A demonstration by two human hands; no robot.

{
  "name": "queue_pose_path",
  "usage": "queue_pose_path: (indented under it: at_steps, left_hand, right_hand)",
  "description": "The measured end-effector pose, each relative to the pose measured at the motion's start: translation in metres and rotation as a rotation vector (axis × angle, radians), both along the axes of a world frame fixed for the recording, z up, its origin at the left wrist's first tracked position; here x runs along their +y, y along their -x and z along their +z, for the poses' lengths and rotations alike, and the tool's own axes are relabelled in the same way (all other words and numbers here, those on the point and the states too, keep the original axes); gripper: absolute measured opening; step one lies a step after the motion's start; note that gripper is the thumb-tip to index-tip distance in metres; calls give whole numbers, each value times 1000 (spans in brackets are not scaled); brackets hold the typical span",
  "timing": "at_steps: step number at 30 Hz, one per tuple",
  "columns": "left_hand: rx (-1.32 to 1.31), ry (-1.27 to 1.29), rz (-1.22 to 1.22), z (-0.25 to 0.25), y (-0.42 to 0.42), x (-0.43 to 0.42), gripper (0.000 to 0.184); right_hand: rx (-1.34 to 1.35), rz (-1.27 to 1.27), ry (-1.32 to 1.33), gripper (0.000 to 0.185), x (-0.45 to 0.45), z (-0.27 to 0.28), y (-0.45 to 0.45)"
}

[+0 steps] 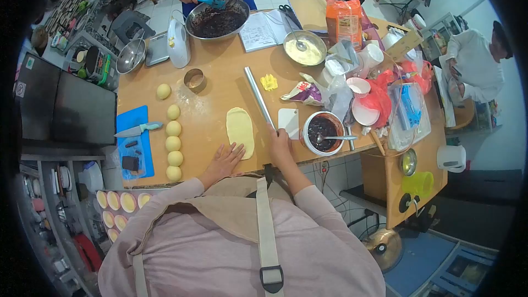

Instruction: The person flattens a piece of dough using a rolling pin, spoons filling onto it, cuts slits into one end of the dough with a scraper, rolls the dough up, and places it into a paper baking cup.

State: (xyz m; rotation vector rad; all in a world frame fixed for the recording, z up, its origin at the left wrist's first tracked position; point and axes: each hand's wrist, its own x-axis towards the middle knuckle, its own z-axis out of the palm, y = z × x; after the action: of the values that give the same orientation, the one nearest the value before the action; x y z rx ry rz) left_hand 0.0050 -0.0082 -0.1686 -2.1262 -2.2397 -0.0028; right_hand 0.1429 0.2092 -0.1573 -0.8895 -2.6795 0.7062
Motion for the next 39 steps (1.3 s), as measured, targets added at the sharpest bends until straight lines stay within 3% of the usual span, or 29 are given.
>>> queue_pose_path:
  at_steps: [9, 16, 21, 27, 33, 35, 39]
  left_hand:
    - [-247, 53, 138, 13, 12, 4, 85]
    - [-336, 105, 216, 33, 23, 7, 82]
    - [-412, 0, 310, 29, 41, 19, 87]
    - [-507, 121, 430, 35, 76, 63, 81]
    - [-533, 121, 383, 12, 95, 90, 75]
    - [-550, 81, 348, -3, 96, 94, 73]
    - [-554, 13, 328, 15, 92, 99, 62]
  right_hand:
    - [163, -244, 301, 69, 10, -6, 18]
    - [9, -295, 213, 72, 13, -2, 18]
    - [-182, -291, 91, 74, 17, -4, 12]
    - [-159, -354, -92, 73, 16, -20, 20]
    - [-141, -296, 121, 68, 21, -12, 24]
    - [-124, -328, 135, 66, 23, -8, 30]
    - [-111, -308, 28, 66, 33, -23, 31]
